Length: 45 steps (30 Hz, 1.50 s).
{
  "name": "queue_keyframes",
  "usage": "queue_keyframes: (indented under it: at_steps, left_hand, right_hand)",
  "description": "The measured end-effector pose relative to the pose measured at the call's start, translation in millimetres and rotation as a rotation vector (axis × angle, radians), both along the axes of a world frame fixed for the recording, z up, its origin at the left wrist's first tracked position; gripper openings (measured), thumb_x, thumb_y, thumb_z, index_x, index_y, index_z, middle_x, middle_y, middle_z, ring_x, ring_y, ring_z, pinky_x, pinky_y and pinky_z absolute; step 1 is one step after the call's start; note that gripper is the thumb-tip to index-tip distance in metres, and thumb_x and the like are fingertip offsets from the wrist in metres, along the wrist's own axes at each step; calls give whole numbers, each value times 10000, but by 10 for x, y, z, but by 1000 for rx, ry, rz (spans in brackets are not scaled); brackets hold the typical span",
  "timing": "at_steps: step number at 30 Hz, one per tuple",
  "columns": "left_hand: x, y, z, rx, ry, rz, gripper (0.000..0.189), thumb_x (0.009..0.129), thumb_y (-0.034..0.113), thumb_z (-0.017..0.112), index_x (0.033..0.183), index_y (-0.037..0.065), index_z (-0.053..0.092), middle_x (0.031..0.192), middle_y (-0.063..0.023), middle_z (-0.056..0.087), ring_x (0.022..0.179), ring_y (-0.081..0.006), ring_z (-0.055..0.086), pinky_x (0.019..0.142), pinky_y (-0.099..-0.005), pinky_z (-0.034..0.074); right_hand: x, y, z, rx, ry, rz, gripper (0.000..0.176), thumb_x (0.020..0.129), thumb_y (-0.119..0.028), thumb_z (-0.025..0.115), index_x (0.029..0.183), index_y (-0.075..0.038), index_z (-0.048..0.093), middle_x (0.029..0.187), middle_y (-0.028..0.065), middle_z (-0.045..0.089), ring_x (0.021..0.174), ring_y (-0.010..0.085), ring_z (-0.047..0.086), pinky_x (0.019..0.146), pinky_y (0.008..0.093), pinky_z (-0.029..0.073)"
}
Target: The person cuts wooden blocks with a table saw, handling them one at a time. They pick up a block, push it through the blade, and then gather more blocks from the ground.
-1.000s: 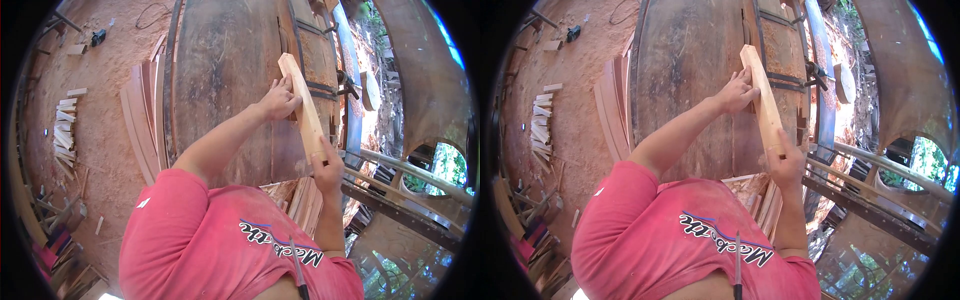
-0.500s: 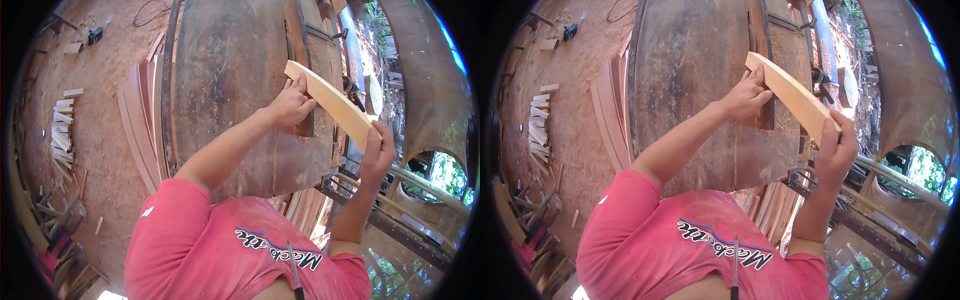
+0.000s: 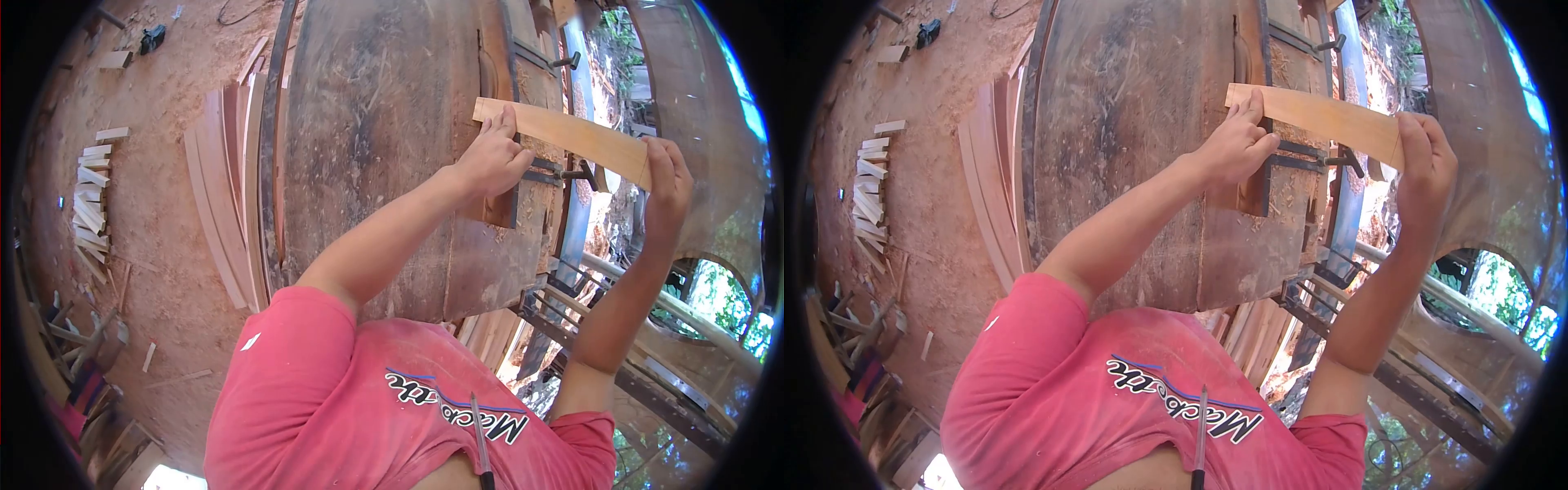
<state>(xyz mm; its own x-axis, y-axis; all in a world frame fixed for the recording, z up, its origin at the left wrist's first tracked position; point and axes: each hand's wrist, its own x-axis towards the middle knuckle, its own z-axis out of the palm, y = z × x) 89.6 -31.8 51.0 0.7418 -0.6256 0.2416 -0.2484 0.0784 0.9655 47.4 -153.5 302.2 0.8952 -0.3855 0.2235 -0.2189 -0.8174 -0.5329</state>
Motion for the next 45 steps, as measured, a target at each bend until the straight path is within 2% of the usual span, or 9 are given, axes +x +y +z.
queue_keyframes:
  at_steps: [17,24,30,34,35,39,41,43,45]
  left_hand:
    - [172,-128,67,34,124,37,527,946,355,451,875,-91,723,1494,-471,95,1412,-573,170,1221,-461,79]
    - [-228,118,61,189,-35,-97,490,946,320,444,917,-81,723,1515,-454,45,1428,-560,145,1211,-512,103]
    - [-728,310,-429,179,-225,-146,454,864,252,541,1025,-152,673,1549,-417,35,1479,-483,119,1190,-571,170]
    - [-959,554,-454,399,-409,-303,452,782,199,633,1134,-85,648,1579,-365,39,1480,-481,114,1166,-635,179]
    - [-1065,595,-418,399,-499,-193,330,761,175,644,984,-67,667,1588,-341,74,1487,-457,134,1176,-605,194]
    - [-1358,617,-171,143,-764,-148,190,686,123,697,799,-16,634,1480,-269,379,1411,-418,348,1155,-566,297]
    - [-1476,556,145,-112,-848,-147,257,634,127,726,809,1,588,1273,-193,584,1220,-391,560,1049,-525,444]
    - [-1584,486,530,-210,-794,-113,250,668,145,743,819,5,601,1246,-183,598,1138,-376,599,982,-495,482]
    - [-1702,484,866,-313,-730,-88,246,702,162,760,828,9,615,1219,-173,612,1056,-362,637,915,-464,520]
  right_hand:
    - [722,-167,128,-82,85,105,349,942,-332,586,917,10,652,833,32,598,799,125,533,762,276,424]
    - [-801,325,-21,-169,235,-125,342,924,-254,626,1124,20,668,964,100,675,878,124,588,768,317,477]
    - [-2219,882,-882,-112,432,-182,732,844,-216,712,1462,-7,382,1211,319,598,1054,434,619,889,489,489]
    - [-2814,1102,-1661,51,371,-263,758,824,-208,728,1452,9,362,1199,331,588,1086,485,585,907,522,467]
    - [-2923,1151,-1732,61,348,-271,752,823,-210,730,1441,15,366,1179,331,594,1079,495,582,910,517,467]
    - [-3133,1311,-1347,114,332,-348,740,807,-190,737,1419,36,387,1208,277,609,1107,397,617,893,464,496]
    - [-3287,1200,-995,377,106,-303,713,854,-180,715,1432,33,355,1151,191,630,1058,287,635,879,408,487]
    - [-3403,1008,-921,1019,-706,-304,683,871,-181,708,1431,18,371,1147,122,621,1037,180,605,879,346,479]
    - [-3422,837,-978,901,-568,-307,656,887,-198,696,1429,0,386,1152,121,621,1061,191,599,900,353,475]
